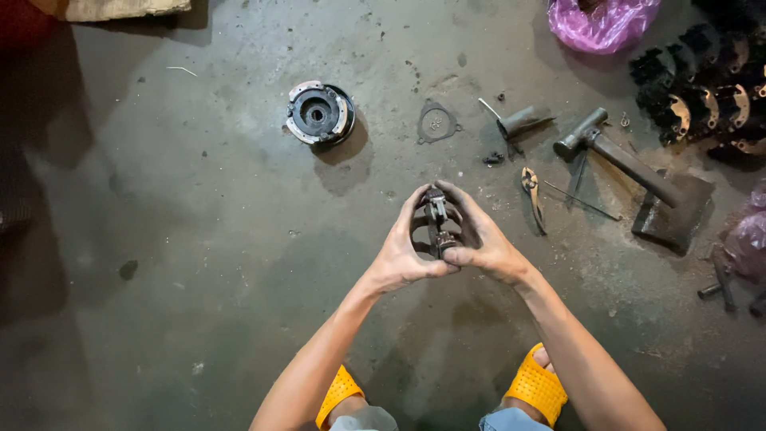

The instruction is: The person sits on the workshop floor and assembles a motorcycle clutch assembly. They fit clutch plates into the clutch hub by hand, use pliers to seat a circlip, and use a screwdriver on the assembly, with a hammer and other parts laid out on the floor nearby.

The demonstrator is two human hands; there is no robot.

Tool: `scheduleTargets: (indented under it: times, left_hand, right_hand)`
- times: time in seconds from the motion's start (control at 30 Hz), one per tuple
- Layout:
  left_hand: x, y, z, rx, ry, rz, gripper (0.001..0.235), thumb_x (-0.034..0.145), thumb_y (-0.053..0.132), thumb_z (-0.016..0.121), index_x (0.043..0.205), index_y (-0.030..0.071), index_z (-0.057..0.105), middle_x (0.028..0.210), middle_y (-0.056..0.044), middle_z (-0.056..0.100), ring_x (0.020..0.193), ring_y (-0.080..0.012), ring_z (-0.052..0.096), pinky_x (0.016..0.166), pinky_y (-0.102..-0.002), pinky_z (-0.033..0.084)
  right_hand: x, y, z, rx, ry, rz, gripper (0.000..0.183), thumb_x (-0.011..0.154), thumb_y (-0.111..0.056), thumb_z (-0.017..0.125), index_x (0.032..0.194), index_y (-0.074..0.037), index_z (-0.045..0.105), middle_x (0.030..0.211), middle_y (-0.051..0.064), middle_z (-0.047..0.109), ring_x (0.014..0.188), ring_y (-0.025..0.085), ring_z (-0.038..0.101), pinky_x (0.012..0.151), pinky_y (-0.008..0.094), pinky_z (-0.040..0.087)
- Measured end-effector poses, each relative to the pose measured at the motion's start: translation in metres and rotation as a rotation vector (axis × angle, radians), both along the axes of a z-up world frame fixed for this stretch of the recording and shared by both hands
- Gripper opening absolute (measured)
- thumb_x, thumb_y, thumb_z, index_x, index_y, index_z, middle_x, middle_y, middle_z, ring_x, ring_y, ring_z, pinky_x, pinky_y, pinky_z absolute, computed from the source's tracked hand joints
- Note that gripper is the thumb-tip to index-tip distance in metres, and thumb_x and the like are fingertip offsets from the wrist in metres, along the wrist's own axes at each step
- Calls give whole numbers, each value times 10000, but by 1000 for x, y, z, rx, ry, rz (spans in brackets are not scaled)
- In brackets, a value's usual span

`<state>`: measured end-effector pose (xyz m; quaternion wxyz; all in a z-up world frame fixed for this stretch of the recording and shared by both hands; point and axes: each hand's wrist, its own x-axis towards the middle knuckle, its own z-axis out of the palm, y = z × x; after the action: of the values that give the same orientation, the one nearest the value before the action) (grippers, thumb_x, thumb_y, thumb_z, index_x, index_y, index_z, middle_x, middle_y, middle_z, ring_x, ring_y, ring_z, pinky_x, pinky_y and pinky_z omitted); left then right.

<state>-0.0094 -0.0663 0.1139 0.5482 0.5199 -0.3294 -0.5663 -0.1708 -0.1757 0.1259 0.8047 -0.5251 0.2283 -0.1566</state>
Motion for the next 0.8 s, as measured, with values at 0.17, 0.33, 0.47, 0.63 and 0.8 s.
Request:
scheduleTargets:
  times: [0.17, 0.33, 0.47, 0.63, 0.8]
  left_hand:
    - [1, 5, 2, 30, -67, 8, 1309, 535, 253, 991, 1607, 133, 251, 1518, -216, 347, 1238, -507, 537, 877, -630, 586]
    - [-3, 8, 6, -24, -137, 19, 1293, 539, 304, 977, 1594, 82, 263, 1460, -270, 382, 1280, -532, 497, 924, -648, 569]
    - [-9, 9, 16, -47, -231, 45, 1301, 533, 386, 970, 1585, 55, 279, 1418, -272, 422, 1324, -483, 462, 1056, -634, 490]
    - [-16, 7, 38, -19, -397, 64, 1386, 533, 535, 953, 1589, 22, 216, 1405, -275, 399, 1344, -498, 457, 1091, -623, 458]
    - [-23, 6, 48, 106, -403, 37, 1434, 498, 545, 941, 1577, -30, 192, 1412, -304, 384, 1374, -520, 430, 1145, -632, 400]
  right_hand:
    - [3, 4, 6, 161, -59, 42, 1203, 716, -233, 909, 1645, -121, 153, 1489, 109, 379, 1153, 198, 532, 806, 557, 641]
    - [2, 16, -11, 96, -53, -68, 1145, 657, -304, 900, 1587, -24, 293, 1518, 138, 335, 1293, 275, 464, 776, 605, 644]
    - [3, 19, -4, 34, -41, -90, 1173, 621, -359, 889, 1580, 3, 320, 1511, 176, 378, 1346, 306, 438, 953, 609, 565]
    - [8, 24, 30, 228, -140, -201, 1152, 610, -397, 869, 1561, 32, 380, 1470, 184, 515, 1348, 308, 511, 1049, 551, 508]
    - [3, 23, 33, 373, -192, -208, 1045, 666, -287, 739, 1584, 24, 347, 1463, 229, 514, 1360, 360, 510, 1057, 573, 487]
